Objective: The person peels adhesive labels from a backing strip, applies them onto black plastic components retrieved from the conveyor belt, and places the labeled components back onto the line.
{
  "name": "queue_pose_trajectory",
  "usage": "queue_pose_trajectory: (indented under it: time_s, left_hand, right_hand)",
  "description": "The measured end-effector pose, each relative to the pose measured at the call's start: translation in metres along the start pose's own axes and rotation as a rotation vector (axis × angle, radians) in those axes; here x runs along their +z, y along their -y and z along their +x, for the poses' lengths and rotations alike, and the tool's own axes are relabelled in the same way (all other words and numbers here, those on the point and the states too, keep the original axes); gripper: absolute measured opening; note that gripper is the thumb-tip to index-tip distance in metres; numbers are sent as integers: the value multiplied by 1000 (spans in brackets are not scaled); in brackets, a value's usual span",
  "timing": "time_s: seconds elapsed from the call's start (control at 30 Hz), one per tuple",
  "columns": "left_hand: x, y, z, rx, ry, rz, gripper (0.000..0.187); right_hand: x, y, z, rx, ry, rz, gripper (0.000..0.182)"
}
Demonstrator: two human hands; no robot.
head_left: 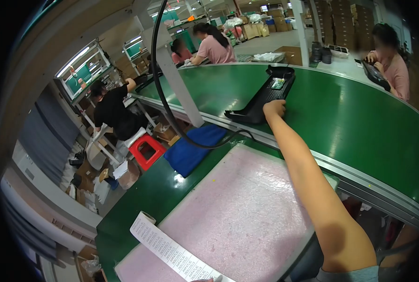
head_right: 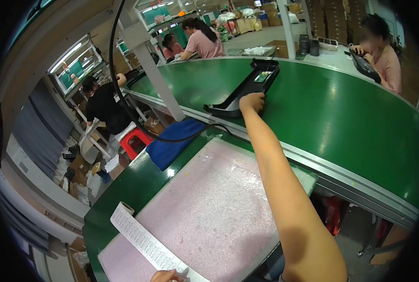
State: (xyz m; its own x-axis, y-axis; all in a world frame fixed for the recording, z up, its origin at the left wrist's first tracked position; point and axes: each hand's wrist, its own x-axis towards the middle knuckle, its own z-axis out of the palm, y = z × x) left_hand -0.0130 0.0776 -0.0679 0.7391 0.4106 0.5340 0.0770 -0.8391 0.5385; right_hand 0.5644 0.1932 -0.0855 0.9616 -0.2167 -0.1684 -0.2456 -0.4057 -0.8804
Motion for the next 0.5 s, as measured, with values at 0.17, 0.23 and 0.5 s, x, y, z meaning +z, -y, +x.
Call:
queue_pose_trajectory:
  time_s: [0.17, 0.23, 0.5]
  left_hand:
    - [-2, -3, -6, -20, -20, 41, 21]
    - [-3, -7, -5, -11, 2, 120, 20]
    - [19, -13, 5, -171, -26, -84, 29]
  right_hand:
    - [-96, -29, 61, 55, -158, 346, 37]
    - [-162, -36, 55, -15, -169, 342, 36]
    - [-425, -143, -40, -640, 72, 347, 56]
